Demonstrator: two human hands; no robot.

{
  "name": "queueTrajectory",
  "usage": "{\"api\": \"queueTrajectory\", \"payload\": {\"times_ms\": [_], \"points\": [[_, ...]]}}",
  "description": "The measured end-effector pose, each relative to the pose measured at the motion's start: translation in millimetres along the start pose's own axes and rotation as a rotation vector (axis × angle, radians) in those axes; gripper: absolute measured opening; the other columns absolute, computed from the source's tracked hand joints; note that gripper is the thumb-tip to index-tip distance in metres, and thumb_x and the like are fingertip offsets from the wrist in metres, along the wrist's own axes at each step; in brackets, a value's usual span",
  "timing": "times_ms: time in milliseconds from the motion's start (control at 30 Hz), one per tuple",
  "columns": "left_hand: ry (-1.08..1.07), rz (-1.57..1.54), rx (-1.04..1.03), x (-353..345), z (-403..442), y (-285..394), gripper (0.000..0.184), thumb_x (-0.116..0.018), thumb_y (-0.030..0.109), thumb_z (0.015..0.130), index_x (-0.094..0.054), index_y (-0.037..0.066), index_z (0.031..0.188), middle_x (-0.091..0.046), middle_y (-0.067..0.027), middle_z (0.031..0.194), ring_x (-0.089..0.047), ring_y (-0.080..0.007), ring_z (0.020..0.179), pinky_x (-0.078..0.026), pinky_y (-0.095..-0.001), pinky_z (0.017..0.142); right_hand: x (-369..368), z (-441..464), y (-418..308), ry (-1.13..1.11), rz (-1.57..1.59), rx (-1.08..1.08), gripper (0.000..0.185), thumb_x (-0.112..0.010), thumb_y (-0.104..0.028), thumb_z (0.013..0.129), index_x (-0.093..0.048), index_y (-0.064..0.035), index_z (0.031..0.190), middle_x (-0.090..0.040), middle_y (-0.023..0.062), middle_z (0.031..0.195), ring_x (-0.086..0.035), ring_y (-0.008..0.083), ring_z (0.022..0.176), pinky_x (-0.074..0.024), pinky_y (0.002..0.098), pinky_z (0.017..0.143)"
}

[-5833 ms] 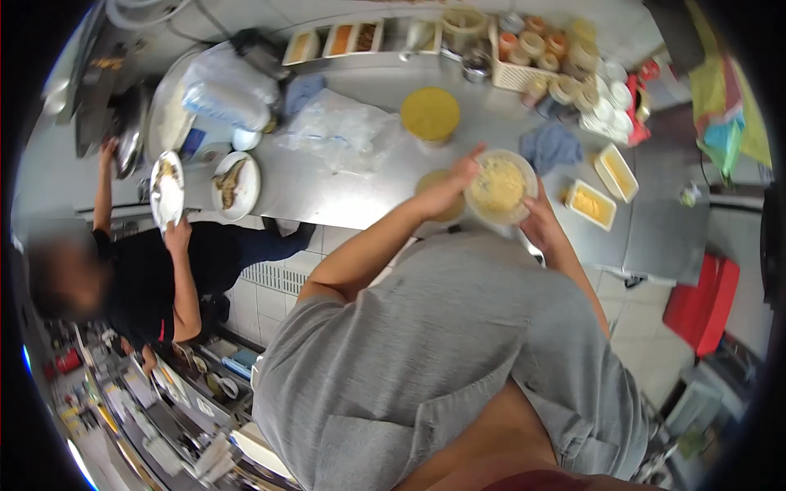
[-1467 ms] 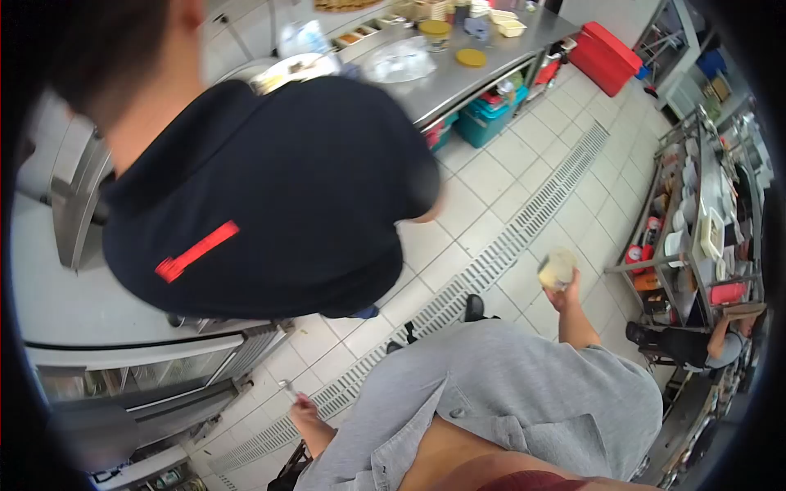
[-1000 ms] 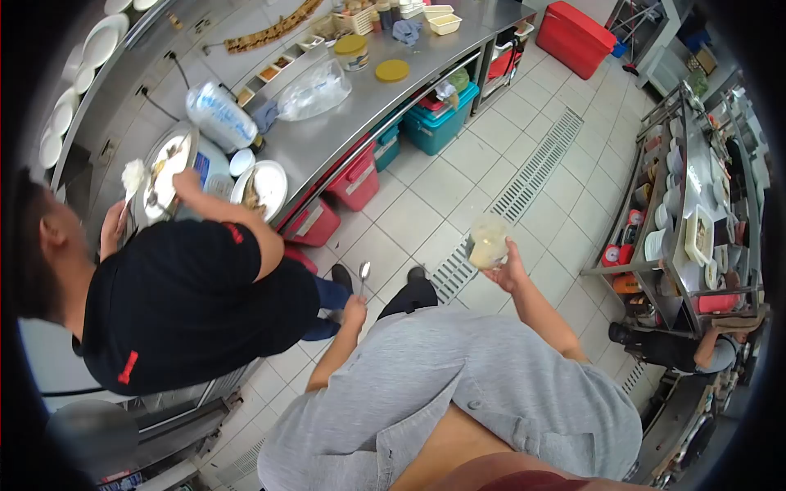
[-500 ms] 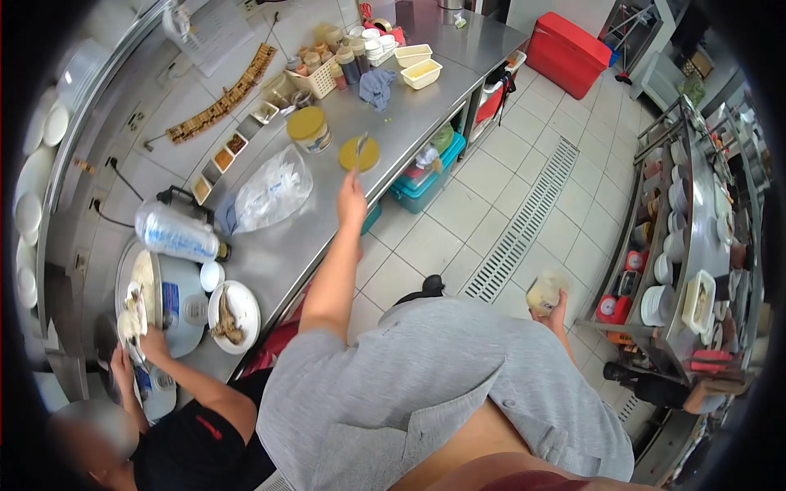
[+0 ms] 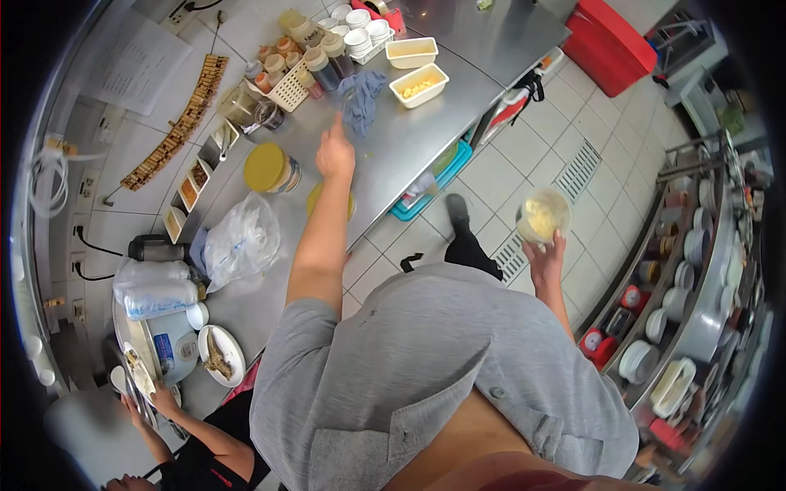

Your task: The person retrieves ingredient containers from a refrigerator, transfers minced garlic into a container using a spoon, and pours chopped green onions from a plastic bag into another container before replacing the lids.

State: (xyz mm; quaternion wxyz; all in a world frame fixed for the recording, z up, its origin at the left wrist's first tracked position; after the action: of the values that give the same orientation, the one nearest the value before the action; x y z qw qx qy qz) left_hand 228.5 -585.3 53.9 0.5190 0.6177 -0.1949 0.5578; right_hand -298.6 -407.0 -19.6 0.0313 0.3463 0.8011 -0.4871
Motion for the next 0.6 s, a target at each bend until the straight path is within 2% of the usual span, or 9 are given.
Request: {"api": "queueTrajectory", "payload": {"times_ms": [167, 233, 267, 333, 367, 433, 500, 533, 600], "points": [[-0.115, 0.098, 0.161, -20, 27, -6, 0.04, -0.05, 0.022, 0.102, -0.061, 0.028, 0.14, -0.072, -0.0165, 0.114, -0.07, -0.0377, 0.099, -0.055, -0.0483, 0.085, -186, 123, -97, -0.517, -0.222, 0.097, 0.08, -0.063, -0.044, 0.095, -0.019, -0.0231, 0.158, -0.033, 0.0117, 0.158, -0.045, 0.0369, 0.139, -0.0499, 0.063, 0.099], [0.004, -0.323, 0.19, 16, 36, 29, 0.034, -0.055, 0.02, 0.102, -0.068, 0.024, 0.133, -0.073, -0.0156, 0.107, -0.071, -0.0329, 0.096, -0.055, -0.0411, 0.083, -263, 168, -127, -0.676, -0.324, 0.103, 0.08, -0.062, -0.04, 0.095, -0.018, -0.0209, 0.159, -0.035, 0.0112, 0.157, -0.046, 0.0349, 0.139, -0.0544, 0.0584, 0.095], [0.004, -0.324, 0.215, 30, 38, 51, 0.034, -0.055, 0.02, 0.102, -0.068, 0.024, 0.133, -0.073, -0.0156, 0.107, -0.071, -0.0329, 0.096, -0.055, -0.0411, 0.083, -296, 190, -134, -0.727, -0.327, 0.078, 0.08, -0.063, -0.04, 0.095, -0.019, -0.0195, 0.159, -0.036, 0.0114, 0.156, -0.046, 0.0338, 0.139, -0.0561, 0.0558, 0.094], [0.11, -0.654, -0.117, 70, 49, 119, 0.031, -0.059, 0.017, 0.1, -0.072, 0.022, 0.127, -0.072, -0.0116, 0.091, -0.07, -0.0259, 0.087, -0.054, -0.0336, 0.076, -352, 219, -140, -0.808, -0.349, 0.037, 0.081, -0.064, -0.04, 0.094, -0.02, -0.018, 0.159, -0.036, 0.0116, 0.156, -0.046, 0.0327, 0.139, -0.0577, 0.0532, 0.093], [0.135, -0.649, -0.088, 89, 56, 143, 0.031, -0.059, 0.017, 0.1, -0.072, 0.022, 0.127, -0.072, -0.0116, 0.091, -0.07, -0.0259, 0.087, -0.054, -0.0336, 0.076, -379, 227, -138, -0.86, -0.382, -0.004, 0.081, -0.066, -0.04, 0.093, -0.023, -0.0174, 0.159, -0.037, 0.0118, 0.155, -0.047, 0.0317, 0.138, -0.0585, 0.0511, 0.093], [-0.057, -0.328, -0.255, 109, 65, 196, 0.033, -0.062, 0.009, 0.094, -0.074, 0.02, 0.123, -0.067, -0.0065, 0.083, -0.068, -0.0222, 0.079, -0.053, -0.0321, 0.07, -421, 241, -133, -0.947, -0.433, -0.07, 0.082, -0.068, -0.039, 0.092, -0.025, -0.0168, 0.159, -0.038, 0.0121, 0.155, -0.048, 0.0308, 0.137, -0.0592, 0.049, 0.093], [0.022, 0.016, -0.543, 109, 80, 231, 0.038, -0.065, 0.009, 0.085, -0.075, 0.017, 0.12, -0.063, -0.0038, 0.079, -0.067, -0.0216, 0.074, -0.053, -0.0335, 0.065, -447, 245, -120, -1.096, -0.51, -0.144, 0.084, -0.072, -0.038, 0.09, -0.029, -0.0167, 0.158, -0.039, 0.0119, 0.154, -0.05, 0.0303, 0.135, -0.0584, 0.0488, 0.094], [0.03, 0.027, -0.511, 102, 89, 237, 0.038, -0.065, 0.009, 0.085, -0.075, 0.017, 0.12, -0.063, -0.0038, 0.079, -0.067, -0.0216, 0.074, -0.053, -0.0335, 0.065, -457, 246, -114, -1.124, -0.52, -0.164, 0.084, -0.072, -0.038, 0.09, -0.029, -0.0167, 0.158, -0.039, 0.0119, 0.154, -0.05, 0.0303, 0.135, -0.0584, 0.0488, 0.094], [0.072, 0.134, -0.665, 86, 102, 256, 0.038, -0.067, 0.011, 0.083, -0.074, 0.02, 0.12, -0.061, -0.0063, 0.084, -0.067, -0.0247, 0.076, -0.057, -0.037, 0.067, -474, 247, -104, -1.196, -0.538, -0.194, 0.087, -0.075, -0.031, 0.086, -0.03, -0.0165, 0.158, -0.041, 0.0115, 0.151, -0.052, 0.0289, 0.133, -0.0571, 0.0458, 0.097]]}}
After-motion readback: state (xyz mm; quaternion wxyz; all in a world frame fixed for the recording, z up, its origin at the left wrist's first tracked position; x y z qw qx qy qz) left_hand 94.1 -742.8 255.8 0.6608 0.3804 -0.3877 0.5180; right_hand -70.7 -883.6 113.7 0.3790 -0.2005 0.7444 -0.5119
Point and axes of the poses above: each hand's wrist, its own z-axis towards the middle knuckle, its own x-axis out of the back of the hand, y = z × x, the point moved 5 cm from there along z, towards the middle knuckle
